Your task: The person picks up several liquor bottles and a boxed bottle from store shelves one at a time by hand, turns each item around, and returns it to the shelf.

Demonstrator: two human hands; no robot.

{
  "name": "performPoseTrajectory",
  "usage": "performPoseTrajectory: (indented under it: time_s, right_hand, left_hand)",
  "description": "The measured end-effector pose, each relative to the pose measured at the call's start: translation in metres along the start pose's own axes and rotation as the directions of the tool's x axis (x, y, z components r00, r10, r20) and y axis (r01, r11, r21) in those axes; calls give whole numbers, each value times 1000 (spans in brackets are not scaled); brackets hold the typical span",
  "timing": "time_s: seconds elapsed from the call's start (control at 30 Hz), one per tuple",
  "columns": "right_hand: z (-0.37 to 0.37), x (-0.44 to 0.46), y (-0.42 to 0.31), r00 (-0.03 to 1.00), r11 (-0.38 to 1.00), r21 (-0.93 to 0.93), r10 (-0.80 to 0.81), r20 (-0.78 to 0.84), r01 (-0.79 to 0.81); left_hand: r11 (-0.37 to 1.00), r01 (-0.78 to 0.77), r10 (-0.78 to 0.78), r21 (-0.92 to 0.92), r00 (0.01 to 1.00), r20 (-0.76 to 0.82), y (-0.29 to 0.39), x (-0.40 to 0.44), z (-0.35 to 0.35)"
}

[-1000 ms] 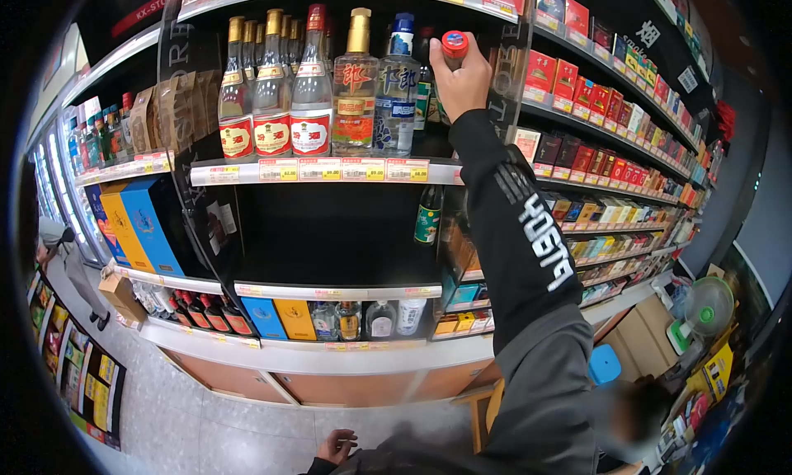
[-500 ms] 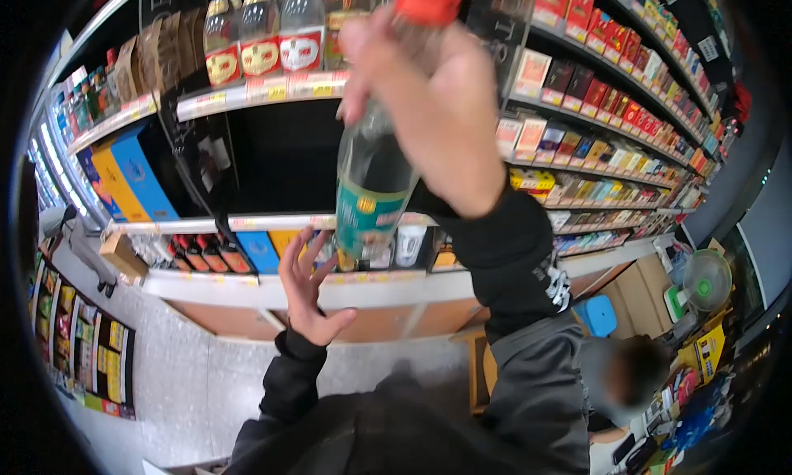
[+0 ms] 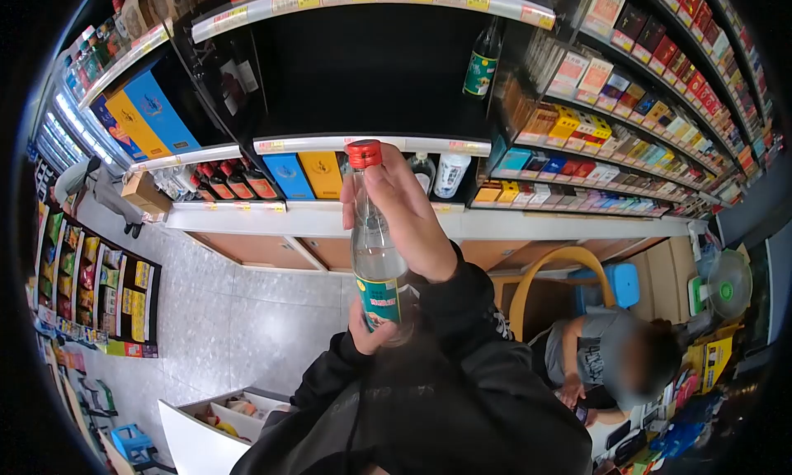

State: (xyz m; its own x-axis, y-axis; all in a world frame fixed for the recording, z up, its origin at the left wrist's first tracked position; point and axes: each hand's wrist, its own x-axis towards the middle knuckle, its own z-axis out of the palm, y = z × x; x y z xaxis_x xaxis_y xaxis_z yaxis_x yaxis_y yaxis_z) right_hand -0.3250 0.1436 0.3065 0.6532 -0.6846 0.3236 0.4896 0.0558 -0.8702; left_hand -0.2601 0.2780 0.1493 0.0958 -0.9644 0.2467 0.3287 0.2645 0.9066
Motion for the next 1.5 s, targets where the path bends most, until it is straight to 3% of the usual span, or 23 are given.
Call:
performPoseTrajectory:
  time_s: [0.1,0.2,0.43,0.5,0.77,1.17,1.3,1.4,1.47,1.5]
  right_hand:
    - [2,-7,2,999,1000,-3,5,-51,-5]
    - [-4,-10,1,995,997,20,70,69,-72]
    - [-11,-15,7,998,999,32,28,61,-30]
    - [-11,-14,8,997,987,151,46,57,-54]
    - [-9,-15,16,996,967,254,18,83,-38]
    - [-12,-10,29,994,966,245,66,89,-86]
    - [-18,-11,32,988,928,350,92,121,-130]
    - [-24,-11,31,974,907,377,124,189,-188]
    - [-31,-14,36,962,894,385,146,230,-228]
    - [-36,-14,43,938,854,455,103,331,-254]
  left_hand:
    - [999,25,-26,-44,999,-23,-1,-10,4]
    - [998,25,-23,-63,999,23,-2,-13,2]
    - [996,93,-92,-2,991,92,-7,-20,-6]
    - [995,101,-100,-5,990,100,-6,-18,-7]
    - [993,119,-119,6,987,104,-1,-22,-14]
    - [991,134,-134,21,991,-10,3,-26,-10]
    - [985,172,-172,0,985,-24,-2,-31,-11]
    - [993,119,-118,-6,990,70,-2,-27,-14]
    - [926,261,-190,-273,947,260,13,-19,-7]
    - [925,265,-192,-272,945,265,12,-19,-6]
